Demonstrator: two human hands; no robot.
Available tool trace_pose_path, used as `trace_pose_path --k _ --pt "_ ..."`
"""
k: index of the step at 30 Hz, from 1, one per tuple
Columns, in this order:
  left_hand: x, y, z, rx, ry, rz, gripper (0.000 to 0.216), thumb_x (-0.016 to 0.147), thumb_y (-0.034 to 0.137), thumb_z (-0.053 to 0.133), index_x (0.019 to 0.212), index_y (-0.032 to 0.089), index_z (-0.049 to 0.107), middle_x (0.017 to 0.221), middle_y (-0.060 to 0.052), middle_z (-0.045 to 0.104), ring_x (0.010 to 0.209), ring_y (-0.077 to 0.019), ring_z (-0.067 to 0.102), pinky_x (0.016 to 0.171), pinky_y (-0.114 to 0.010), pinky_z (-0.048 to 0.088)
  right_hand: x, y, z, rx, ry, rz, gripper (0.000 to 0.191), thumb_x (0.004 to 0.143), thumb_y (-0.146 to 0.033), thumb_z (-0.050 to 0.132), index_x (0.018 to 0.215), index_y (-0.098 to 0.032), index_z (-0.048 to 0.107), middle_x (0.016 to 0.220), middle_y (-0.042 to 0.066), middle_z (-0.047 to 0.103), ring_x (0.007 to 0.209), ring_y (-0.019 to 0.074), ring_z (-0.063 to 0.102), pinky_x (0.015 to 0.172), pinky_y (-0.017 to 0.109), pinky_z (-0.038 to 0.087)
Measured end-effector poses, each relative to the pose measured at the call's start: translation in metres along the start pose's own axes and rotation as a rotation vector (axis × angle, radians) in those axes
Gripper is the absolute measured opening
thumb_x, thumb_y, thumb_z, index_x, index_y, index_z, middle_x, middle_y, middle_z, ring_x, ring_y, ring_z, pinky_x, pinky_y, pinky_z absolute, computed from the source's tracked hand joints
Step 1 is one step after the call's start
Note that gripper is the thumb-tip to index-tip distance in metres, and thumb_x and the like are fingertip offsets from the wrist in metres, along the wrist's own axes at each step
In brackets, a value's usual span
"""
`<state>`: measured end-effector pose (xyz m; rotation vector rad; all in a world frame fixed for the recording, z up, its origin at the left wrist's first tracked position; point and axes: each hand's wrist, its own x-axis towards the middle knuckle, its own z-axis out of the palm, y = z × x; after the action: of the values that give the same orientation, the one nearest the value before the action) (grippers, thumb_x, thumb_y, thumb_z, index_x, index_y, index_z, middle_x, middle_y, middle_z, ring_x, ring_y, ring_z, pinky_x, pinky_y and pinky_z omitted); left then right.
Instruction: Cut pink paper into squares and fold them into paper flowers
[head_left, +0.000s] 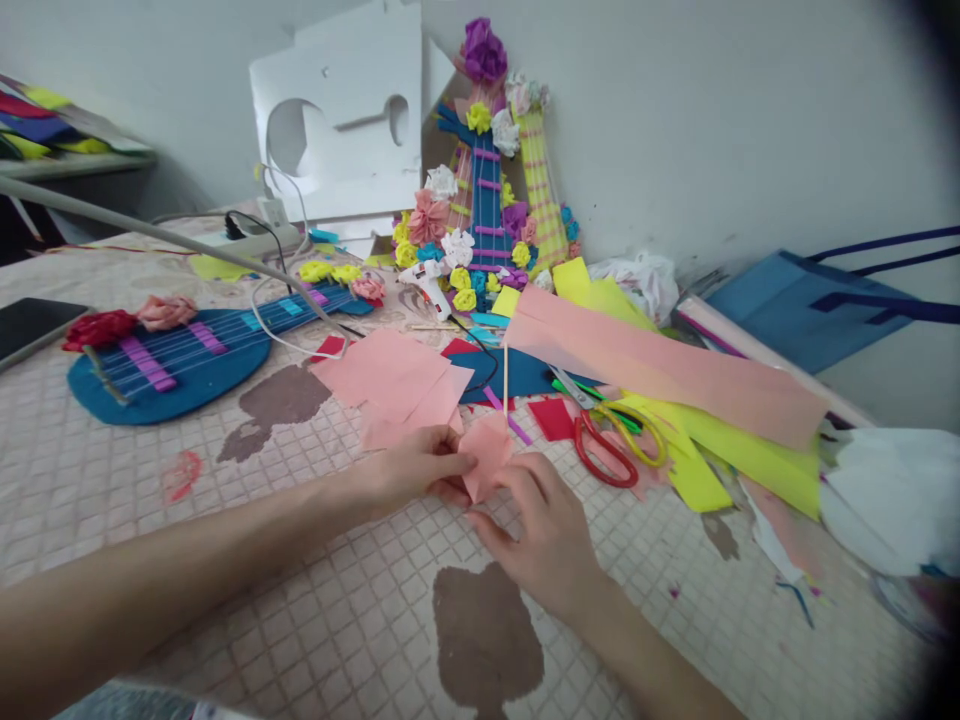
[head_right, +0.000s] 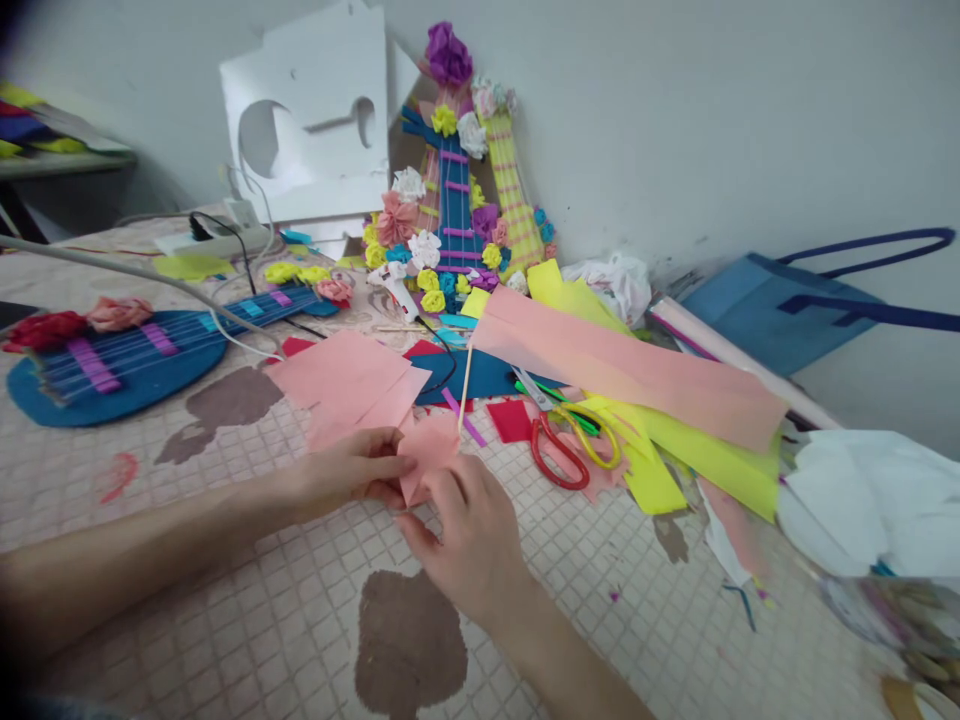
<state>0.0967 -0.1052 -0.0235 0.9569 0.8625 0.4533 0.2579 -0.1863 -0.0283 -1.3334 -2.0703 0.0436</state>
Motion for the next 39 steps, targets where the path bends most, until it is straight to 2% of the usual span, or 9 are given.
trace_pose_path --k 5,9,13,15,20,23,27,32,39 --pt "-0.009 -0.001 0.007 -0.126 -0.115 -0.004 0.031 0.068 0.027 0.073 0.081 0.013 0.050 0.077 -0.001 0.062 0.076 -0.0121 0.064 0.077 -0.027 0.050 -0.003 -0.001 0.005 -0.107 -0.095 -0.023 0.003 0.086 -0.019 0.054 0.089 -0.018 0.054 0.089 0.006 0.056 0.080 0.0197 0.056 0.066 0.033 0.049" --pt "-0.007 -0.005 -0.004 0.116 -0.162 0.094 0.026 0.067 0.024 0.073 0.075 0.013 0.051 0.073 0.003 0.058 0.074 -0.0104 0.060 0.071 -0.025 0.048 -0.006 0.003 0.004 -0.066 -0.163 -0.055 0.010 0.092 -0.016 0.046 0.092 -0.018 0.056 0.094 0.006 0.059 0.079 0.0165 0.058 0.068 0.030 0.050" --pt "-0.002 -0.009 -0.020 0.289 -0.169 0.174 0.030 0.066 0.022 0.073 0.083 0.015 0.048 0.083 -0.001 0.063 0.083 -0.0167 0.064 0.073 -0.031 0.050 -0.011 0.009 0.001 -0.060 -0.173 -0.106 0.014 0.093 -0.014 0.043 0.093 -0.018 0.057 0.095 0.007 0.060 0.080 0.0162 0.060 0.067 0.029 0.050" --pt "0.000 -0.009 -0.026 0.367 -0.119 0.267 0.029 0.068 0.019 0.069 0.086 0.016 0.046 0.085 -0.003 0.064 0.083 -0.0180 0.065 0.072 -0.032 0.051 -0.014 0.014 -0.002 -0.065 -0.181 -0.134 0.014 0.093 -0.014 0.043 0.095 -0.018 0.057 0.097 0.007 0.061 0.084 0.0169 0.060 0.069 0.029 0.051" --pt "0.001 -0.001 -0.035 0.862 0.212 0.683 0.016 0.075 0.014 0.057 0.090 0.016 0.052 0.087 -0.003 0.061 0.075 -0.0130 0.060 0.062 -0.024 0.049 -0.018 0.022 -0.009 -0.060 -0.190 -0.150 0.014 0.091 -0.012 0.045 0.095 -0.017 0.057 0.096 0.007 0.061 0.086 0.0170 0.060 0.072 0.030 0.051" --pt "0.004 0.002 -0.038 1.138 0.198 0.926 0.011 0.078 0.013 0.056 0.088 0.017 0.058 0.097 -0.006 0.058 0.085 -0.0144 0.057 0.070 -0.026 0.048 -0.017 0.027 -0.013 -0.048 -0.203 -0.181 0.014 0.090 -0.011 0.045 0.094 -0.017 0.057 0.095 0.007 0.061 0.085 0.0171 0.060 0.073 0.030 0.052" --pt "0.008 0.001 -0.038 1.366 0.078 1.084 0.011 0.085 0.013 0.052 0.078 0.017 0.060 0.100 -0.006 0.059 0.094 -0.0169 0.055 0.079 -0.030 0.044 -0.014 0.035 -0.017 -0.067 -0.203 -0.178 0.017 0.089 -0.008 0.044 0.095 -0.017 0.058 0.098 0.008 0.060 0.089 0.0184 0.058 0.077 0.033 0.051" --pt "-0.002 0.000 -0.029 1.643 0.033 1.153 0.020 0.093 0.014 0.041 0.083 0.016 0.058 0.095 -0.005 0.063 0.090 -0.0165 0.054 0.082 -0.034 0.038 -0.014 0.043 -0.022 -0.154 -0.215 -0.109 0.018 0.085 -0.010 0.048 0.100 -0.016 0.057 0.104 0.011 0.056 0.093 0.0235 0.055 0.079 0.042 0.050" --pt "-0.019 -0.010 -0.015 1.866 0.047 1.118 0.029 0.093 0.007 0.032 0.083 0.017 0.058 0.081 -0.004 0.062 0.079 -0.0161 0.053 0.085 -0.037 0.034 -0.019 0.037 -0.020 -0.287 -0.190 -0.045 0.028 0.080 -0.006 0.048 0.105 -0.015 0.055 0.100 0.013 0.055 0.092 0.0270 0.054 0.073 0.044 0.051"
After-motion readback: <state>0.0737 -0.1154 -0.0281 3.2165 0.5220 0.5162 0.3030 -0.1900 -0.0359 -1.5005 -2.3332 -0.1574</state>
